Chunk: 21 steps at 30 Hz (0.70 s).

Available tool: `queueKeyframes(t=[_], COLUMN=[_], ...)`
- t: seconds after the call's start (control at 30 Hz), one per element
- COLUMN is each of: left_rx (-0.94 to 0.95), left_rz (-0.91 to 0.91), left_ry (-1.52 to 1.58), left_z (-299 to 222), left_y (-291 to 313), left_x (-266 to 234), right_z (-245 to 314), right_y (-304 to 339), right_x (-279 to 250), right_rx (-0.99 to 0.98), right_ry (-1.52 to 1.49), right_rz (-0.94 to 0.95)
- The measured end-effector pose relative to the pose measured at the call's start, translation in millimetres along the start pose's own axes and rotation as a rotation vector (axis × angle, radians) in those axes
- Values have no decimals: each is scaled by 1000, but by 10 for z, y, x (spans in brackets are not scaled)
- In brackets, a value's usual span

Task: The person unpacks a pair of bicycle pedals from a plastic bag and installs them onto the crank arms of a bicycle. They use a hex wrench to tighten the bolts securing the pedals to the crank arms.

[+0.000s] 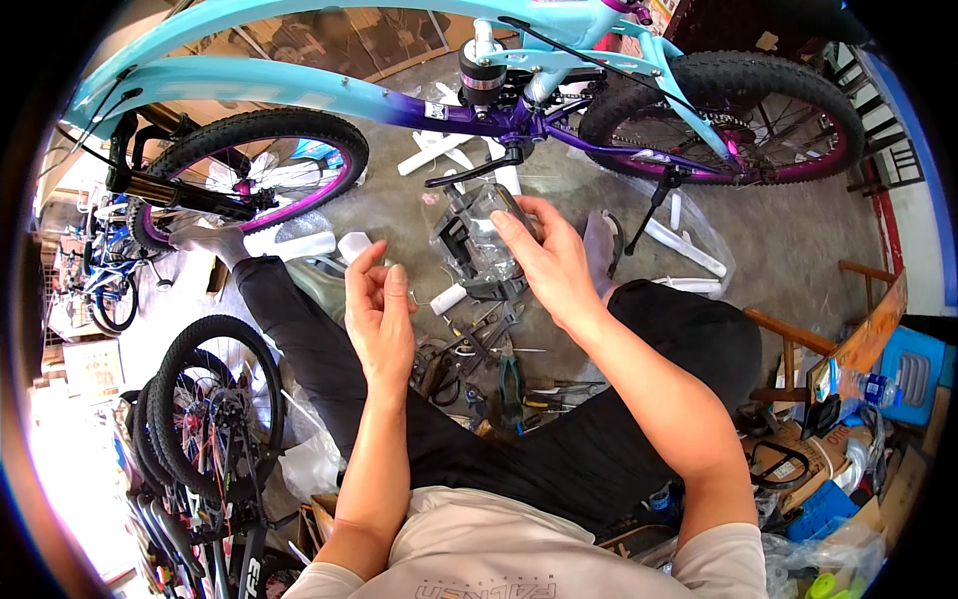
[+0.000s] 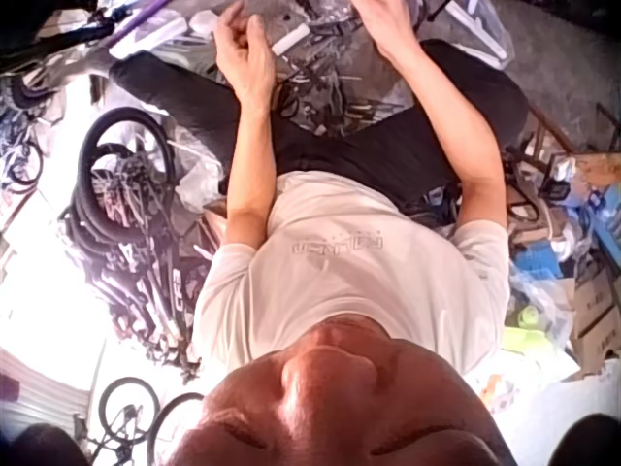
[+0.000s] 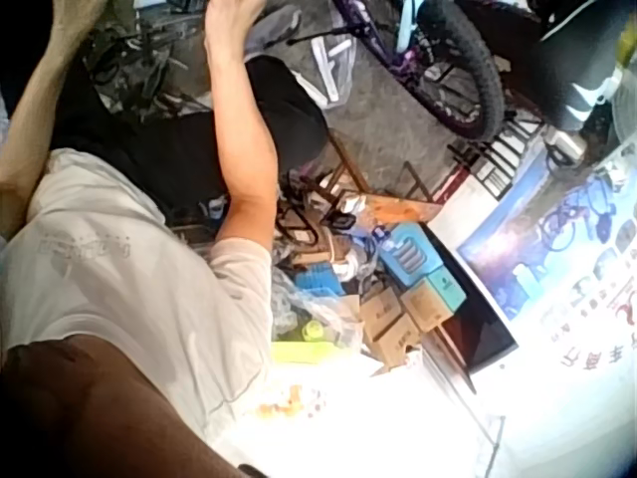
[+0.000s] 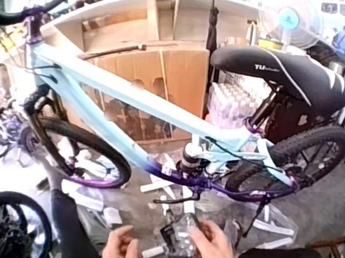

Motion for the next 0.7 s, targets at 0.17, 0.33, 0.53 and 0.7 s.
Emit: queueKeyframes(t=[0.17, 0.33, 0.53, 0.7], left_rx=[173, 161, 170, 214], left_rz=[388, 462, 403, 281], left_ry=[-160, -295, -209, -178], left_z=[-423, -258, -196, -232], left_y=[34, 62, 76, 90], left_x=[196, 307, 342, 306], right_z=[-41, -74, -95, -132], right_y=[34, -1, 13, -6], right_x=[16, -26, -9, -45], right_rx=[81, 1, 75, 172], right_ry=[57, 1, -21, 22], right_rz=[48, -10, 25, 22])
Point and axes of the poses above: each hand's wrist, its own y-axis away from the middle knuckle, its own x-axis out of the palm, z = x × y, the point moved 5 cm from there along -y, towards the middle knuckle, and after that the axes turned 7 degrees about -y, right-handed, at the moved point
